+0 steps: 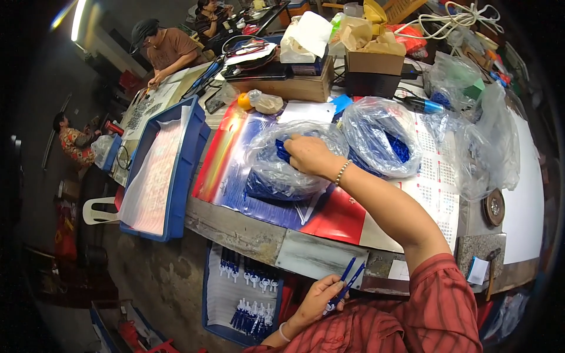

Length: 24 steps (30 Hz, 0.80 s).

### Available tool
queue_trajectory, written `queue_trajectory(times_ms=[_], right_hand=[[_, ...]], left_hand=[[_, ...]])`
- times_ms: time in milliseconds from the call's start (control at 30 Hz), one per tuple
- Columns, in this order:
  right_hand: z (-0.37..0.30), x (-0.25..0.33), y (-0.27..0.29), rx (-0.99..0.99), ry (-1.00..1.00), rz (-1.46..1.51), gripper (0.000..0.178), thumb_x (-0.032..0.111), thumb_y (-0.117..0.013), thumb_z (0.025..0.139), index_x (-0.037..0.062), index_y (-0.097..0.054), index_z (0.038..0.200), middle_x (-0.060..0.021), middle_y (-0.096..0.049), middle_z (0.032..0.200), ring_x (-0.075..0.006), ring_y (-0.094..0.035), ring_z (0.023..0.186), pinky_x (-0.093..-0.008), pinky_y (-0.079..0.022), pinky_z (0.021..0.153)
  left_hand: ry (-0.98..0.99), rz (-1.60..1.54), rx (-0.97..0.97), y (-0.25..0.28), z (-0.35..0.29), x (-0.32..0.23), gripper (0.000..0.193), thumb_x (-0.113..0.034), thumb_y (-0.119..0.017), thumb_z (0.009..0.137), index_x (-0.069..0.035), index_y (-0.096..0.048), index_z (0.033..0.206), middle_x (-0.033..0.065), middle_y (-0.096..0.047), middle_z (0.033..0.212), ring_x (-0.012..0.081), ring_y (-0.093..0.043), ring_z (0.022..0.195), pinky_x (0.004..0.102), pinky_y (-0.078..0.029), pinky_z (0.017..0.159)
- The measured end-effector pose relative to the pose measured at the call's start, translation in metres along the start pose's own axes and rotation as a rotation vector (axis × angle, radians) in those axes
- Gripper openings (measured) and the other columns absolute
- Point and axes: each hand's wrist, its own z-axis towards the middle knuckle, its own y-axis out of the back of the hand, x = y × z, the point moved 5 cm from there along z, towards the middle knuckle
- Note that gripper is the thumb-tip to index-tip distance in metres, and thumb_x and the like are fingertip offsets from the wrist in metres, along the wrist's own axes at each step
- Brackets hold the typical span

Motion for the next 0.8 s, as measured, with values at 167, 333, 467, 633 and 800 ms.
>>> queue_trajectory(times_ms=[167,333,467,633,800], right_hand=[[-0.005,-0.015,0.006,-0.060,-0.086,0.227,0.012,0.010,-0.059,0.073,0.0004,-0.057,0.079,-0.0197,-0.061,0.078,-0.0380,-0.058,0.078,-0.0459,-0.045,0.069],[-0.020,-0.010,0.033,-0.131,-0.118,0.216,0.012,0.010,-0.058,0.072,-0.0005,-0.057,0.079,-0.0203,-0.062,0.078,-0.0396,-0.059,0.078,-0.0469,-0.046,0.069],[-0.042,-0.018,0.055,-0.151,-0.226,0.395,0.012,0.008,-0.060,0.073,-0.0007,-0.060,0.082,-0.0162,-0.063,0.074,-0.0306,-0.061,0.066,-0.0382,-0.049,0.062],[-0.105,-0.007,0.082,-0.043,-0.435,0.971,0.014,0.005,-0.062,0.078,-0.0016,-0.061,0.091,-0.0029,-0.060,0.072,-0.0077,-0.053,0.060,-0.0219,-0.043,0.053],[-0.200,0.012,0.101,0.010,-0.615,1.308,0.020,0.006,-0.062,0.082,-0.0038,-0.059,0.099,-0.0056,-0.063,0.076,-0.0077,-0.054,0.061,-0.0208,-0.044,0.054]], left_hand=[[0.012,-0.017,-0.003,-0.001,0.002,0.006,0.016,-0.016,-0.046,0.096,-0.002,-0.053,0.094,0.0042,-0.059,0.080,0.0079,-0.055,0.059,0.0196,-0.045,0.055],[-0.003,-0.003,-0.002,-0.007,-0.003,0.014,0.015,-0.016,-0.046,0.096,-0.003,-0.054,0.094,0.0042,-0.059,0.080,0.0081,-0.055,0.059,0.0195,-0.045,0.055],[-0.007,-0.018,-0.015,-0.013,-0.004,0.014,0.015,-0.015,-0.046,0.096,-0.003,-0.054,0.094,0.0045,-0.059,0.080,0.0084,-0.055,0.058,0.0194,-0.044,0.054],[-0.065,0.054,-0.127,-0.018,-0.007,0.004,0.014,-0.014,-0.047,0.095,-0.003,-0.054,0.090,0.0049,-0.059,0.077,0.0082,-0.055,0.056,0.0193,-0.044,0.053],[-0.108,0.159,-0.247,-0.027,-0.004,-0.011,0.015,-0.014,-0.048,0.094,-0.003,-0.055,0.089,0.0052,-0.060,0.076,0.0077,-0.056,0.057,0.0194,-0.044,0.053]])
